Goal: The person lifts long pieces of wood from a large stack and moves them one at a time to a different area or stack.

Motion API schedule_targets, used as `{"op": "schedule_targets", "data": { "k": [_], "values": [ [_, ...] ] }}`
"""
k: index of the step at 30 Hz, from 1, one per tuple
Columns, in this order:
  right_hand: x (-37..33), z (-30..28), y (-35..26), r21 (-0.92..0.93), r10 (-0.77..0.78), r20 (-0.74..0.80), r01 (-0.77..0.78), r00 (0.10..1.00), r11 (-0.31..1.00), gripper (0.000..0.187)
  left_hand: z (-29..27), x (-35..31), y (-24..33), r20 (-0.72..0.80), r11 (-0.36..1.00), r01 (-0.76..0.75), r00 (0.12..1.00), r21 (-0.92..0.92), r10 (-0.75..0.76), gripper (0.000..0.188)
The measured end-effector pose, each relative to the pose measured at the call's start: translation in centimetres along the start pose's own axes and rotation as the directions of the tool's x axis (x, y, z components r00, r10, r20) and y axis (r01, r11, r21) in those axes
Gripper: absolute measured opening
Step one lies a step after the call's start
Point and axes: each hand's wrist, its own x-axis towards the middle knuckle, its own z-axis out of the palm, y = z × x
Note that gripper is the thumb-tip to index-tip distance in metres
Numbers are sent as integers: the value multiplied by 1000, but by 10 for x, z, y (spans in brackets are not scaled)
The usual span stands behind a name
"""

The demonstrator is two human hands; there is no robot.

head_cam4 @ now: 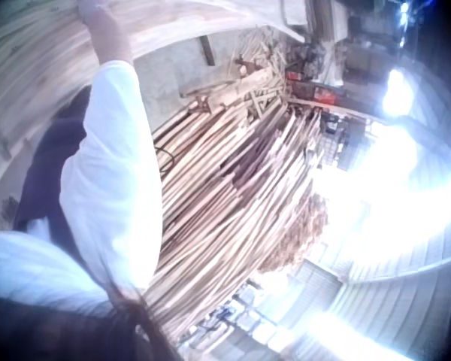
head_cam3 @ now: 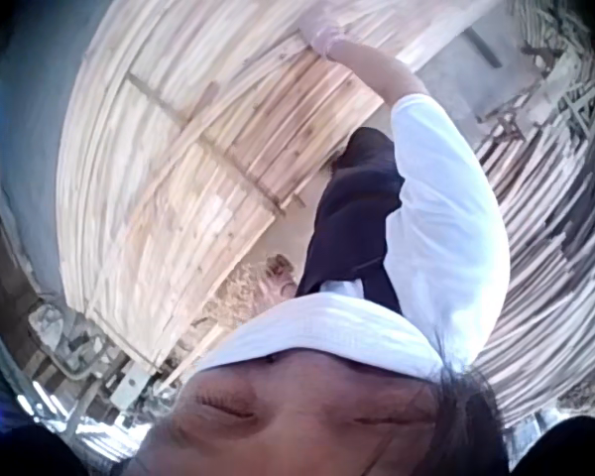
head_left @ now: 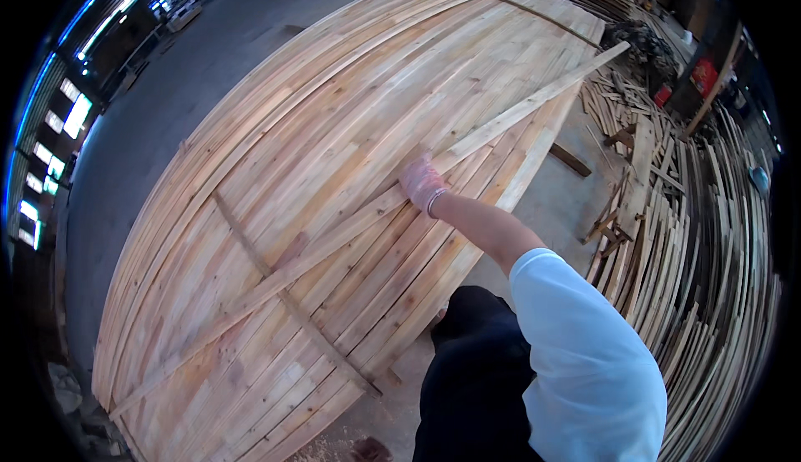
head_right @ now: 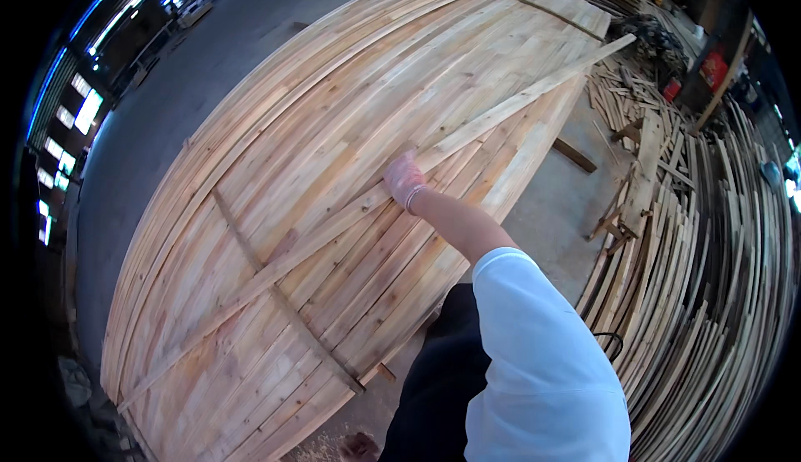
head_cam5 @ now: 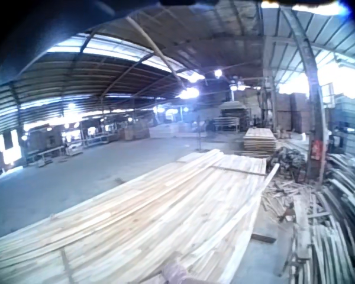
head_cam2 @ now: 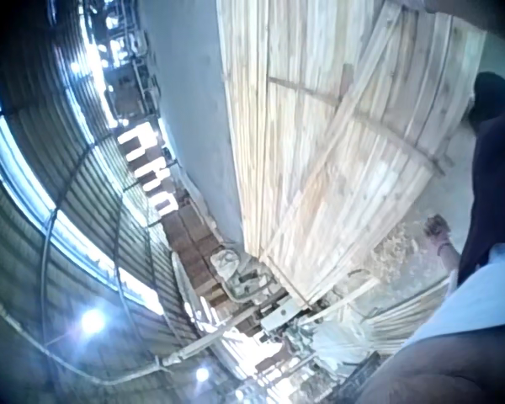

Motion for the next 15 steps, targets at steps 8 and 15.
{"op": "schedule_targets", "data": {
  "k": [8,15],
  "values": [
    [-47,-25,-13,125,-163,274,132,948,983,29,21,-35,-69,2,925,137,989,-354,-146,30],
    [-205,-30,-31,213,-614,439,588,657,781,28,29,-79,-94,403,967,196,908,-162,-116,38]
  ]
}}
